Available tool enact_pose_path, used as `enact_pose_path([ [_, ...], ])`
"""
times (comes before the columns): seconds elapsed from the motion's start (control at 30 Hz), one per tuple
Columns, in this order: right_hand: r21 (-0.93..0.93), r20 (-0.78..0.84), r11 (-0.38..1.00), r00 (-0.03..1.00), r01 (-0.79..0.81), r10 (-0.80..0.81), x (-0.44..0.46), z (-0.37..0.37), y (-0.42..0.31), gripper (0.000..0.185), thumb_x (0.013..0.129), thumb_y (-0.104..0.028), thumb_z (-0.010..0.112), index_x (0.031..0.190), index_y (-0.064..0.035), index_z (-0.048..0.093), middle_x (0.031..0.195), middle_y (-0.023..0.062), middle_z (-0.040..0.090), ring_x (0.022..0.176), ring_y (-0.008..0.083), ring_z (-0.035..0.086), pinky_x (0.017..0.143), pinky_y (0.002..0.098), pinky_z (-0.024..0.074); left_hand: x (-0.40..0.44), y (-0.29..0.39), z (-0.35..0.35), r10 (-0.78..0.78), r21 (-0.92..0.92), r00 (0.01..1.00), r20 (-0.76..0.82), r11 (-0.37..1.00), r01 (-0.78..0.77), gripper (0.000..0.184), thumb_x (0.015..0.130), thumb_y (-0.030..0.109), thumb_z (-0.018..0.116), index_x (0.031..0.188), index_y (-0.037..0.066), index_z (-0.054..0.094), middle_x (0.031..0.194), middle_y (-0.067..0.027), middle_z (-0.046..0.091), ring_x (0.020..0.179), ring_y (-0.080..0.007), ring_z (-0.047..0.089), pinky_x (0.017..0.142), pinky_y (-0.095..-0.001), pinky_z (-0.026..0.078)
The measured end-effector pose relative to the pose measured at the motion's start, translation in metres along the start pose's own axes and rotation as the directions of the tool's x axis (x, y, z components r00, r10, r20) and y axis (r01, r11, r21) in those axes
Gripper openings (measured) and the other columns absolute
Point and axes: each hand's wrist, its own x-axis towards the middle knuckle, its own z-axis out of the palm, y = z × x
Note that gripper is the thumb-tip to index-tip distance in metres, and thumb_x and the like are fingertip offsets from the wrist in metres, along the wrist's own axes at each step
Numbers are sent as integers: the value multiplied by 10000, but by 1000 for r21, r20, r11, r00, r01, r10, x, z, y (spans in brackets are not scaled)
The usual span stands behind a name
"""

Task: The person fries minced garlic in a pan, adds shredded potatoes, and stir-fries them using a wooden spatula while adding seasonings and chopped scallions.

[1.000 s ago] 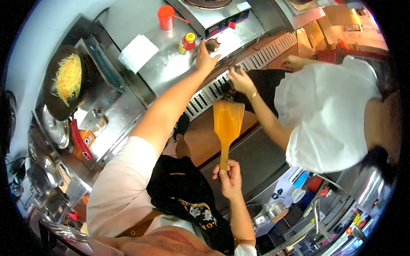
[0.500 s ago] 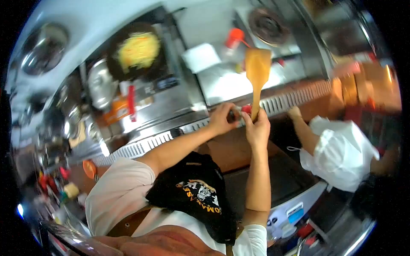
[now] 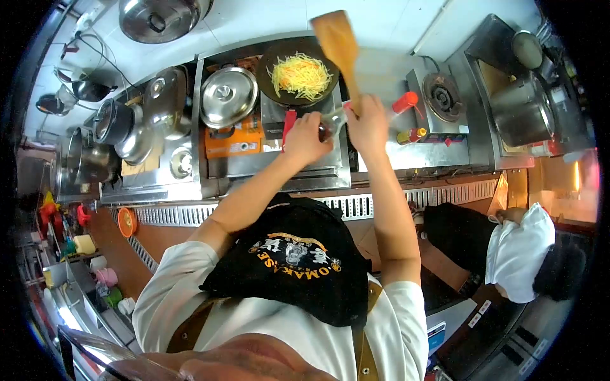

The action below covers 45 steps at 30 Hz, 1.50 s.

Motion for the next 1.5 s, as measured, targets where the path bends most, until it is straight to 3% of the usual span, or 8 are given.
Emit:
enact_pose_path([
  [0.27, 253, -87, 953, 985, 167, -149, -14, 88, -87, 301, 763, -208, 701, 934, -28, 530, 1016, 173, 602, 848, 364, 597, 692, 431, 488, 15, -109, -54, -86, 26, 993, -81, 996, 89, 477, 670, 313, 731, 981, 46, 487, 973, -173, 582, 953, -376, 564, 783, -461, 481],
  [0.37, 279, 254, 884, 917, -374, 308, -3, 75, -72, 354, 795, -283, 699, 950, -23, 514, 817, 203, 618, 811, 396, 597, 676, 436, 465, 19, -140, -77, -80, 117, 992, -101, 989, 92, 597, 648, 319, 756, 1108, 46, 491, 1056, -184, 571, 1012, -364, 545, 838, -447, 465],
  [0.5, 130, 316, 932, 905, -339, 285, 5, 68, -16, 344, 844, -285, 643, 997, -9, 506, 820, 216, 619, 820, 414, 594, 681, 446, 463, 51, -167, -104, -58, 227, 996, -74, 971, 73, 654, 649, 336, 754, 1192, 71, 504, 1095, -155, 569, 1044, -347, 534, 880, -435, 448],
  [0.6, 291, 392, 869, 879, -400, 273, 3, 95, 14, 267, 888, -238, 567, 996, -1, 511, 768, 170, 621, 707, 340, 620, 611, 400, 471, 70, -164, -116, 9, 362, 991, -131, 931, 39, 663, 644, 343, 757, 1216, 114, 514, 1111, -143, 571, 1052, -335, 533, 893, -450, 439],
  [0.67, 406, 587, 678, 744, -612, 319, 8, 92, 5, 202, 904, -191, 510, 965, 1, 523, 707, 97, 594, 586, 210, 591, 522, 332, 450, 87, -164, -119, 15, 384, 991, -135, 922, 38, 668, 641, 344, 759, 1227, 134, 515, 1123, -129, 566, 1066, -328, 525, 897, -459, 436],
  [0.7, 439, 566, 696, 776, -568, 276, 10, 99, 8, 165, 899, -158, 500, 902, 3, 538, 645, 52, 545, 501, 125, 521, 463, 282, 409, 96, -164, -119, 25, 408, 991, -133, 912, 32, 665, 638, 345, 759, 1223, 140, 517, 1136, -105, 558, 1076, -326, 517, 895, -461, 436],
  [0.97, 544, 652, 471, 703, -694, 284, 42, 119, 21, 165, 882, -133, 503, 801, 1, 555, 615, 45, 545, 475, 125, 516, 429, 279, 389, 139, -148, -129, 14, 573, 1000, -13, 819, -4, 685, 661, 370, 750, 1261, 170, 488, 1136, -81, 533, 1088, -309, 504, 913, -477, 414],
  [1.5, 534, 661, 480, 698, -696, 276, 63, 129, 35, 169, 881, -147, 512, 811, -6, 574, 610, 32, 540, 470, 122, 510, 423, 277, 381, 175, -139, -123, -36, 669, 998, 43, 743, -2, 695, 676, 380, 750, 1288, 190, 481, 1159, -71, 539, 1128, -292, 499, 951, -434, 395],
])
